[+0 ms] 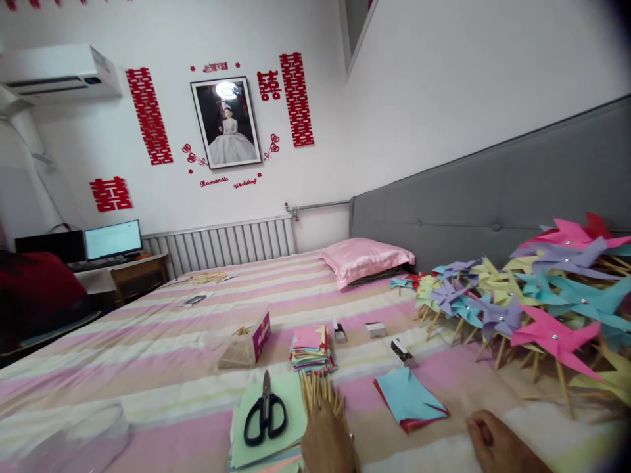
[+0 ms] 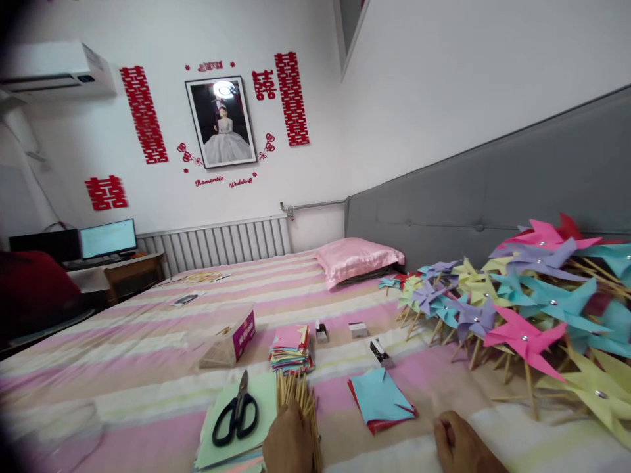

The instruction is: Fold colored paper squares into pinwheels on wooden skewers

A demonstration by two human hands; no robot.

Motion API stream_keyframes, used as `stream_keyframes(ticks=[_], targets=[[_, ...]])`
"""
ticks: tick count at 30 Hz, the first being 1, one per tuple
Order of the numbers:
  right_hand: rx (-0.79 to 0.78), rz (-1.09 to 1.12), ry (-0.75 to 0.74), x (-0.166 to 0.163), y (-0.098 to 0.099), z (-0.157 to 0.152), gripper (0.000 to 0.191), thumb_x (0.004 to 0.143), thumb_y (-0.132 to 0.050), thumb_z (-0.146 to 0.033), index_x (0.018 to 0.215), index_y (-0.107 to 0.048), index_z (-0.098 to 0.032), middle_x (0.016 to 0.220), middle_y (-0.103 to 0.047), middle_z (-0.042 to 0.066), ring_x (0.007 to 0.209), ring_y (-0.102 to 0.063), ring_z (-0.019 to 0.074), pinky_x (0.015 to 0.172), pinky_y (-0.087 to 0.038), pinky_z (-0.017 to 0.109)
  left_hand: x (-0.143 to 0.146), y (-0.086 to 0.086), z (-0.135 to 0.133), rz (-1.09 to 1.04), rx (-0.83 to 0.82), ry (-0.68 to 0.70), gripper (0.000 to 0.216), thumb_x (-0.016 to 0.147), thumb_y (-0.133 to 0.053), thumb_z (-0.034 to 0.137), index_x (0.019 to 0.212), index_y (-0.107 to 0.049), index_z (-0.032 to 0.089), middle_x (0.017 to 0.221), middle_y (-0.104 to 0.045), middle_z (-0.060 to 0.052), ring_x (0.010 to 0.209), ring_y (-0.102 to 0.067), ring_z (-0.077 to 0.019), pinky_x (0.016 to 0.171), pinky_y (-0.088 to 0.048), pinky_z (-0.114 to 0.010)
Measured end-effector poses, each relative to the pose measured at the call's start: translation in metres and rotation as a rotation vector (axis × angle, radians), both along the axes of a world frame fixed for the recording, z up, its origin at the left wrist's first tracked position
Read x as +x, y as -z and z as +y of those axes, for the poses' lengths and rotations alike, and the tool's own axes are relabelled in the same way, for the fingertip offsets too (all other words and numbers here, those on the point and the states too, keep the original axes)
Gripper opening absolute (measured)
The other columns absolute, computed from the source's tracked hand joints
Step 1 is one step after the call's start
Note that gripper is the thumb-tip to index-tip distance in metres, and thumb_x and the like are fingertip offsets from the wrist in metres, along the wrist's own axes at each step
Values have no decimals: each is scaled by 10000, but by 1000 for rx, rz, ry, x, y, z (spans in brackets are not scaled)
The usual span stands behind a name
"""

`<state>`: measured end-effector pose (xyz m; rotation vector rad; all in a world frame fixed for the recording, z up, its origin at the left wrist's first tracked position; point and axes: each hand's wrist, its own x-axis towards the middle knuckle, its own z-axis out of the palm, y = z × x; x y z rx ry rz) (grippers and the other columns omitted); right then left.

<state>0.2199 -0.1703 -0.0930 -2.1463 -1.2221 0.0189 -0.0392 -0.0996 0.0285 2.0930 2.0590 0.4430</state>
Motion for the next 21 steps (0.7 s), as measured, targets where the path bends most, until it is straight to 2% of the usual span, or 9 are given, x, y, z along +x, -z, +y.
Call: stream_keyframes(ticks=[9, 15, 21], targets=[[9, -9, 13, 1, 3, -2, 173, 820, -326, -355, 769, -459, -257, 734, -663, 37, 672, -643, 227, 556, -398, 304, -5, 11, 3, -11, 34, -59, 238, 801, -322, 201, 861, -548, 155, 825, -676, -137, 759, -645, -268, 585, -420, -341], [30, -51, 40, -4, -4, -4, 163, 811, -345, -337, 750, -470, -253, 710, -660, 32, 652, -639, 224, 536, -391, 291, -14, 8, 0, -29, 76, -164, 219, 790, -312, 205, 818, -524, 161, 875, -639, -135, 748, -633, -277, 560, -391, -350], [-44, -97, 75, -8, -12, -9, 180, 834, -327, -343, 785, -471, -247, 742, -649, 16, 669, -630, 218, 520, -363, 276, -25, 4, -2, -98, 97, -217, 123, 750, -405, 251, 730, -506, 184, 784, -630, -105, 700, -619, -280, 537, -380, -350]])
